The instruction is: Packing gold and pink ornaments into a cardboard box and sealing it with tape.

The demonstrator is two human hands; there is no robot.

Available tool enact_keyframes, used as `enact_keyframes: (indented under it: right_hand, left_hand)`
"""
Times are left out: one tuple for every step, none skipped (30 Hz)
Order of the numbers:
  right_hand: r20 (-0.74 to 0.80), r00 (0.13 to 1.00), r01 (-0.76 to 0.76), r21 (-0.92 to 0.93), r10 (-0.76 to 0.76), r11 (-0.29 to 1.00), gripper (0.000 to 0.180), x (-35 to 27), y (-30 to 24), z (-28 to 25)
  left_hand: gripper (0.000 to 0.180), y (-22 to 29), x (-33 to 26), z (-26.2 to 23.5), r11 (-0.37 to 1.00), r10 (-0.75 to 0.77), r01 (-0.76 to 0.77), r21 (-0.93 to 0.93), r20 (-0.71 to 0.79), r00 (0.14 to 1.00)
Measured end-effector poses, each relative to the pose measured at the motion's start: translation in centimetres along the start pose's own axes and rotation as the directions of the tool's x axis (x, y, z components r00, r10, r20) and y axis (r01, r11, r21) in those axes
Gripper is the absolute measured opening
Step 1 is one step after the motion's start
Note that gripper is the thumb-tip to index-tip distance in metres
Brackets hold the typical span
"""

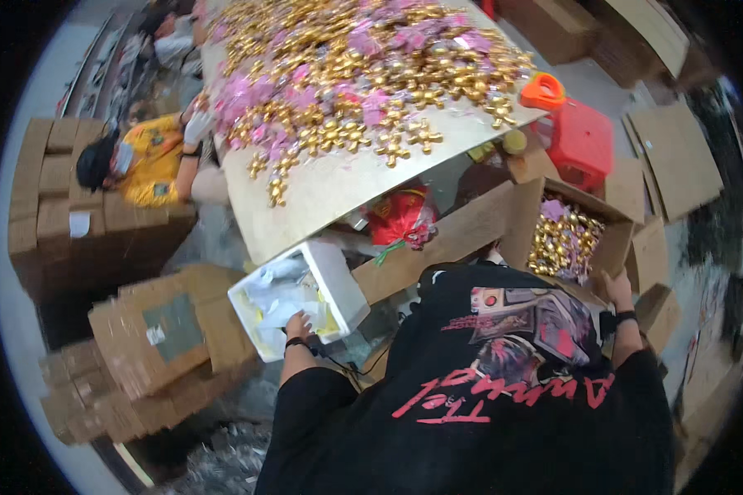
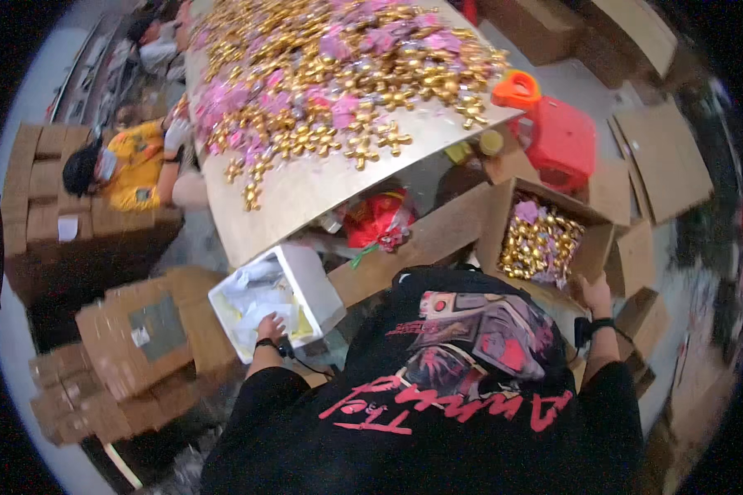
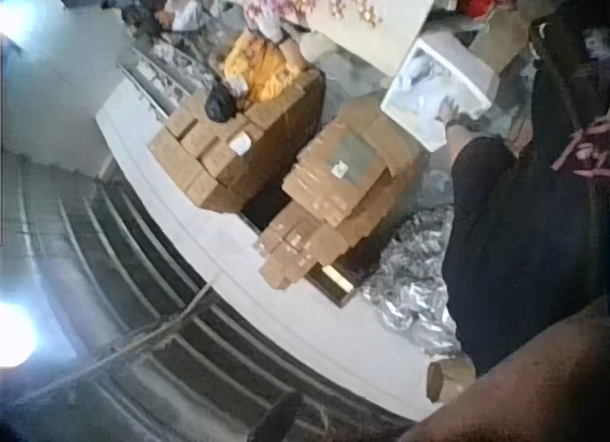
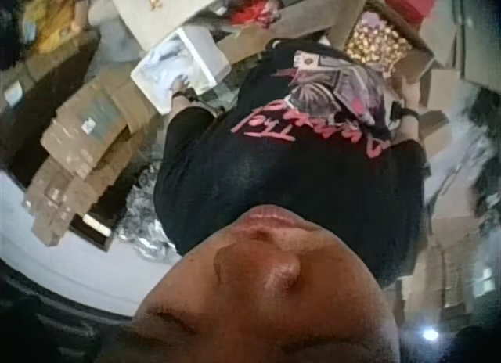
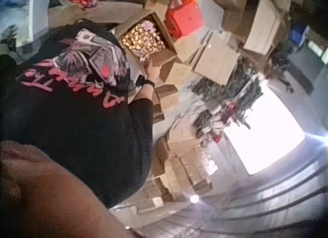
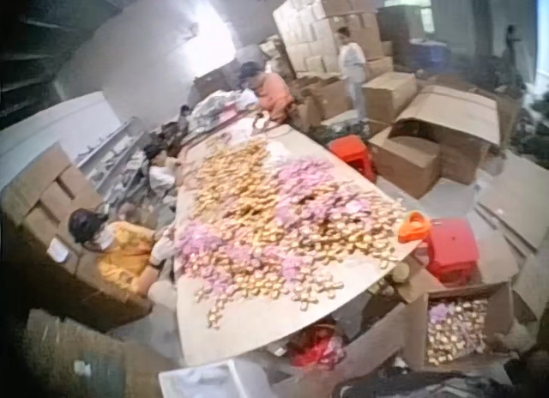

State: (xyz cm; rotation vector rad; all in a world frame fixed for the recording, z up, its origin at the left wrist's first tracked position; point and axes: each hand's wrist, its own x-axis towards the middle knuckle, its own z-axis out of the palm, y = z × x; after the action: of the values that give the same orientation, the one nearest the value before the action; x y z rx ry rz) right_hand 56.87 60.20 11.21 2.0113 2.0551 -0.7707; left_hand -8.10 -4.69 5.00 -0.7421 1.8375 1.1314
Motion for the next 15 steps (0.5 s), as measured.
enact_keyframes:
  right_hand:
    - [0.012, 1.0, -0.026, 0.02, 0.026, 0.999, 0.066, -0.3, -1.1, -0.5]
    - [-0.002, 0.998, 0.062, 0.134, -0.062, 0.989, 0.061, -1.6, -3.4, -1.6]
    - [0.054, 0.997, 0.041, 0.101, -0.047, 0.994, 0.056, -0.2, -2.7, -0.8]
    - [0.034, 0.998, -0.047, 0.1, 0.044, 0.994, 0.056, -1.4, -7.0, -1.7]
    - [0.145, 0.979, -0.146, 0.019, 0.142, 0.989, 0.059, -1.4, -6.5, -1.7]
    - [0.034, 0.983, -0.183, 0.097, 0.18, 0.978, 0.069, -1.6, -3.5, 0.3]
    - [-0.008, 0.971, -0.233, 0.16, 0.238, 0.959, 0.072, -1.7, -3.0, 1.6]
    - [-0.043, 0.959, -0.265, 0.221, 0.281, 0.939, 0.075, -1.6, -3.5, 2.6]
    - [-0.068, 0.958, -0.259, 0.219, 0.28, 0.941, 0.075, -1.5, -4.5, 3.1]
    - [-0.09, 0.956, -0.256, 0.215, 0.28, 0.942, 0.076, -1.5, -5.5, 3.4]
    - [-0.058, 0.95, -0.287, 0.223, 0.306, 0.932, 0.076, -1.9, -6.6, 3.1]
    - [-0.023, 0.943, -0.319, 0.232, 0.333, 0.919, 0.077, -2.3, -7.3, 2.7]
    - [-0.01, 0.95, -0.305, 0.192, 0.313, 0.933, 0.077, -2.2, -7.5, 2.6]
    - [-0.01, 0.943, -0.324, 0.199, 0.333, 0.925, 0.077, -2.0, -7.3, 3.0]
    - [0.022, 0.975, -0.218, 0.238, 0.219, 0.947, 0.07, -1.7, -7.1, 4.0]
  left_hand:
    - [0.044, 1.1, 0.9, 4.7, 0.989, 0.099, -0.073, 0.132, -0.2, 0.975]
    - [0.052, 2.3, 1.5, 9.4, 0.954, 0.228, -0.13, 0.271, -0.366, 0.902]
    - [0.051, 3.6, 1.8, 12.9, 0.864, 0.363, -0.165, 0.476, -0.36, 0.86]
    - [0.051, 4.1, 2.2, 15.3, 0.735, 0.494, -0.177, 0.654, -0.338, 0.801]
    - [0.051, 5.5, 0.6, 22.4, 0.609, 0.653, -0.45, 0.653, -0.091, 0.752]
    - [0.052, 7.3, -4.3, 31.5, 0.445, 0.766, -0.695, 0.565, 0.162, 0.622]
    - [0.056, 8.1, -8.3, 37.3, 0.343, 0.749, -0.793, 0.504, 0.363, 0.554]
    - [0.06, 8.0, -11.1, 42.2, 0.253, 0.709, -0.871, 0.422, 0.531, 0.464]
    - [0.065, 7.1, -12.3, 46.1, 0.116, 0.609, -0.904, 0.411, 0.69, 0.392]
    - [0.071, 5.8, -13.4, 49.6, -0.019, 0.474, -0.927, 0.373, 0.82, 0.32]
    - [0.078, 4.1, -15.5, 53.0, 0.064, 0.371, -0.941, 0.331, 0.868, 0.33]
    - [0.086, 2.3, -17.6, 55.9, 0.151, 0.261, -0.943, 0.298, 0.908, 0.329]
    - [0.092, 0.8, -18.8, 58.4, 0.137, 0.156, -0.944, 0.302, 0.934, 0.321]
    - [0.099, -0.8, -19.7, 60.6, 0.122, 0.045, -0.945, 0.304, 0.949, 0.311]
    - [0.099, -2.6, -19.9, 62.5, 0.116, 0.029, -0.946, 0.302, 0.951, 0.308]
